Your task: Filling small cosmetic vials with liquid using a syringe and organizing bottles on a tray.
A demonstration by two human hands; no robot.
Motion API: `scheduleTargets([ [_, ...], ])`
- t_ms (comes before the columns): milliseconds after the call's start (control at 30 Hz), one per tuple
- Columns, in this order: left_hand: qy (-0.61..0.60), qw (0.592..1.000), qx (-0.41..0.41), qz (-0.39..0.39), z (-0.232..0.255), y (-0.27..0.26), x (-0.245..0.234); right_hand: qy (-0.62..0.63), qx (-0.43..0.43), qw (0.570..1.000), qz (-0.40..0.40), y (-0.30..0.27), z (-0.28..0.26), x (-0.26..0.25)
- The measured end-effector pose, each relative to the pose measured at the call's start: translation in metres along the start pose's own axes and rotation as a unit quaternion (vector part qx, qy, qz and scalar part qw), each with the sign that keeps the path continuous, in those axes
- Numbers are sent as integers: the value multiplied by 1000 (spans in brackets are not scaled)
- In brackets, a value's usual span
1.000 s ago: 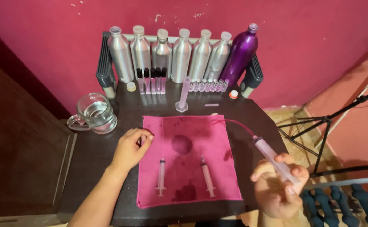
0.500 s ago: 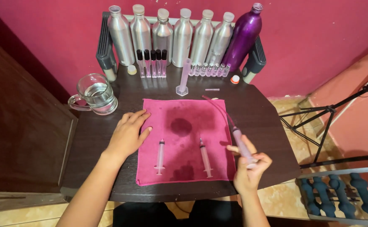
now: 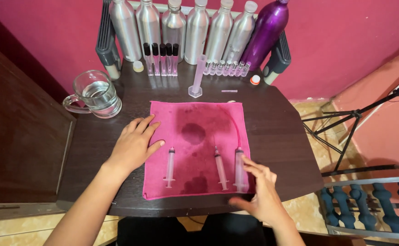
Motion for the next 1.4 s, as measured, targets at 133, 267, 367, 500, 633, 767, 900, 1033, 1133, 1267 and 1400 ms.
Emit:
scheduleTargets([
  [133,3,1000,1,-20,-10,-1,4,-33,60,998,-11,22,12,-7],
  [267,23,999,20,-11,-16,-4,7,-50,75,996,-16,30,21,-6],
  [367,31,999,30,-6,-19,-7,9,-58,66,996,-11,27,22,-5],
  [500,46,998,34,-25,-16,-8,5,-51,73,996,-17,23,24,-7],
  [633,48,998,31,-32,-15,-5,-5,-18,47,999,-4,30,35,-14],
  [767,0,999,53,-7,10,16,-63,13,47,997,53,54,47,-30],
  [900,22,992,110,57,33,65,-121,86,-13,991,105,108,-1,-74],
  [1033,39,992,108,51,11,147,-135,86,-106,986,94,180,-70,-101],
  [1133,112,989,81,48,-28,206,-125,-7,-164,986,18,254,-106,-97],
  [1267,133,991,-9,0,-47,249,-123,-121,-266,956,-7,373,-102,-45],
  [1400,106,992,-46,-46,-67,275,-108,-336,-64,924,-169,450,-87,9],
])
Point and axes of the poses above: each hand's wrist, its own y-axis towards the middle knuckle, its own x-axis out of the palm, z = x × y, the point moved 1 cm from there along y, towards the middle knuckle, and after that the axes turned 9 degrees about -y, right-handed, at the moved point
